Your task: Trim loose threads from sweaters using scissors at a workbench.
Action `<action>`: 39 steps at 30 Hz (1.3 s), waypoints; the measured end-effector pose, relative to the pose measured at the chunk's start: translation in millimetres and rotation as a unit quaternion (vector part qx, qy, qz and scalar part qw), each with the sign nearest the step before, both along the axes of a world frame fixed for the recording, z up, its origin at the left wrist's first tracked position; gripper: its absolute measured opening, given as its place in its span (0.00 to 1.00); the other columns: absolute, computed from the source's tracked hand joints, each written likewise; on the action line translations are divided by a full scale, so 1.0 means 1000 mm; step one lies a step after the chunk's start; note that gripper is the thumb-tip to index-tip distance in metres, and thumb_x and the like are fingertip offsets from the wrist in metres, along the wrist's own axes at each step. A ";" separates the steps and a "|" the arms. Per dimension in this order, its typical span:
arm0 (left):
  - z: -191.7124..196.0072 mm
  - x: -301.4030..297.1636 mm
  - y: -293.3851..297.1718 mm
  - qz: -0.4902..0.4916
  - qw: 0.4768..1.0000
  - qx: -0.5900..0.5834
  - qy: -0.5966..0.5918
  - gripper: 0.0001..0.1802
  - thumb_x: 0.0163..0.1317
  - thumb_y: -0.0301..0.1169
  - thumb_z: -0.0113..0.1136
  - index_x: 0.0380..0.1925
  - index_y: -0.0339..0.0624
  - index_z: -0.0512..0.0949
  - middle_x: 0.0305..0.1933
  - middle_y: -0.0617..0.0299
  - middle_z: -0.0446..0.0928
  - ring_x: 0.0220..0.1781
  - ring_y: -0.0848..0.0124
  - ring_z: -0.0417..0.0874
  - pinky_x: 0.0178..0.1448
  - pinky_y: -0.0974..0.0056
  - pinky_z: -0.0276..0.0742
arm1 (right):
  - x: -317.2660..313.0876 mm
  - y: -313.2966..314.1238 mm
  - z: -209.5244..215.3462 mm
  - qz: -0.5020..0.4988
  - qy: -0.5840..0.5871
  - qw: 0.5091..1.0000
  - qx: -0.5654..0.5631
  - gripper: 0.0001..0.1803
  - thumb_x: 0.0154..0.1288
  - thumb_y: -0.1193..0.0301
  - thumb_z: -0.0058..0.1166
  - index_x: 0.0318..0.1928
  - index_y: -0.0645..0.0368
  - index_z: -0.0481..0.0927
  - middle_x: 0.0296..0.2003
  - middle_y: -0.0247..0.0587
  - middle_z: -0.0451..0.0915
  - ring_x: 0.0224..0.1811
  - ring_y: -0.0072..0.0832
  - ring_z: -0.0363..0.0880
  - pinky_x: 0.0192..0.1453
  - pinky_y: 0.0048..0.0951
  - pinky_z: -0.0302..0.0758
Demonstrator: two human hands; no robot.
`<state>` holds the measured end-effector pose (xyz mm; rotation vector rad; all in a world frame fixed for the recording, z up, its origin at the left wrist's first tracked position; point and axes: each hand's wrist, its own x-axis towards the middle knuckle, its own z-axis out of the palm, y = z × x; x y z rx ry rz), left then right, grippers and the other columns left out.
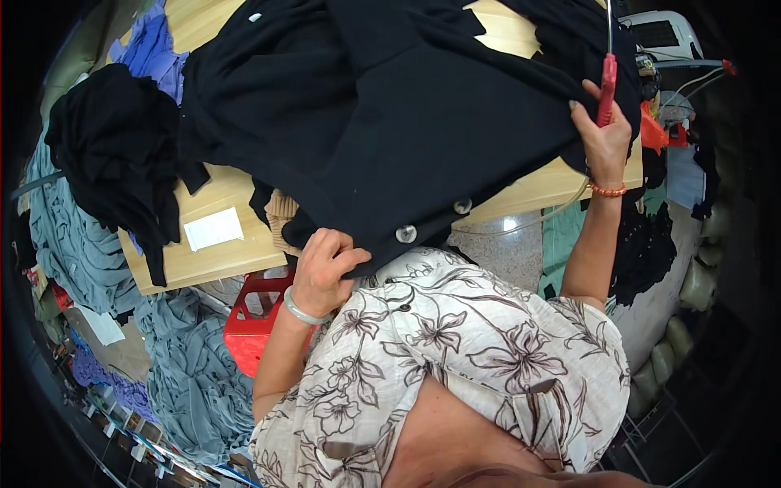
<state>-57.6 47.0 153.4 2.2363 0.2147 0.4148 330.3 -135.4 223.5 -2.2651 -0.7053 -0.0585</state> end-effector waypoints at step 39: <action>0.204 0.161 0.017 0.144 0.816 -0.491 -0.270 0.11 0.68 0.34 0.50 0.45 0.40 0.74 0.33 0.65 0.74 0.31 0.75 0.75 0.31 0.70 0.69 | 0.142 -0.099 0.079 0.057 0.121 0.895 0.425 0.23 0.73 0.61 0.50 0.58 0.66 0.76 0.47 0.43 0.82 0.44 0.32 0.82 0.52 0.31 0.80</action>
